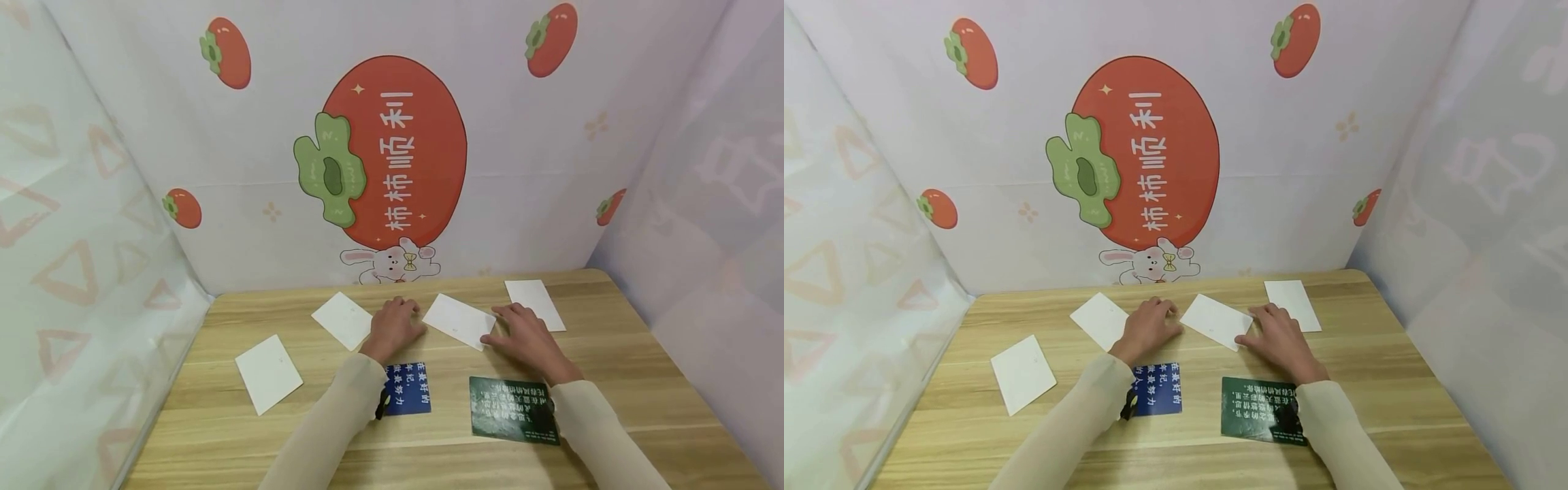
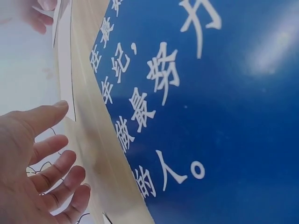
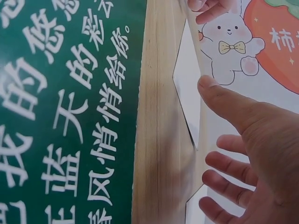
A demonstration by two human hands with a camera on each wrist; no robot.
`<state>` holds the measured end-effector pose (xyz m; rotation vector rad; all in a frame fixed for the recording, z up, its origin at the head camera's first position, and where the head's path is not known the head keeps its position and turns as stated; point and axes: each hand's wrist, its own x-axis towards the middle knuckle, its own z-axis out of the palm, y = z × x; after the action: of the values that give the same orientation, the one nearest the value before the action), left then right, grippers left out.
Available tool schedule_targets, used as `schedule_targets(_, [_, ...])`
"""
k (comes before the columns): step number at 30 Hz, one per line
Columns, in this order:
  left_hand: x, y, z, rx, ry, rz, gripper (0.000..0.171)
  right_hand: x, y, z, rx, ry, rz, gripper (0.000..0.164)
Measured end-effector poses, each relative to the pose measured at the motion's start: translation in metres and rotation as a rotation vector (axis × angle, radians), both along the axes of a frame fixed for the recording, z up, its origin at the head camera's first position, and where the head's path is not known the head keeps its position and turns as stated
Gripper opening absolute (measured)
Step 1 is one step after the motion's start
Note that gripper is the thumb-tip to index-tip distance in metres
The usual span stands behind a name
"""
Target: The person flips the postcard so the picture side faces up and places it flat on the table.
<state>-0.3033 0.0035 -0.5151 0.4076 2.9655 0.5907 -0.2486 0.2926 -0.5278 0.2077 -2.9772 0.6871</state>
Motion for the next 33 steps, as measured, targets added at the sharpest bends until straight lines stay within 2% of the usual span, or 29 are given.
schedule_targets(8, [-0.001,-0.001,-0.004,-0.007,0.008,-0.005,0.054,-0.004,-0.004,-0.004,0.003,-0.024,-0.015,0.083])
schedule_targets(20, [-0.002,0.008,-0.013,0.042,0.055,0.044,0.043,-0.004,-0.005,-0.006,0.091,-0.019,-0.006,0.088])
schedule_targets(26, [-0.003,0.013,-0.018,0.067,0.043,0.066,0.041,-0.005,-0.006,-0.007,0.072,-0.011,0.010,0.088])
schedule_targets(33, [-0.005,0.018,-0.018,0.094,0.017,0.062,0.033,-0.008,-0.008,-0.009,0.026,-0.021,-0.019,0.092])
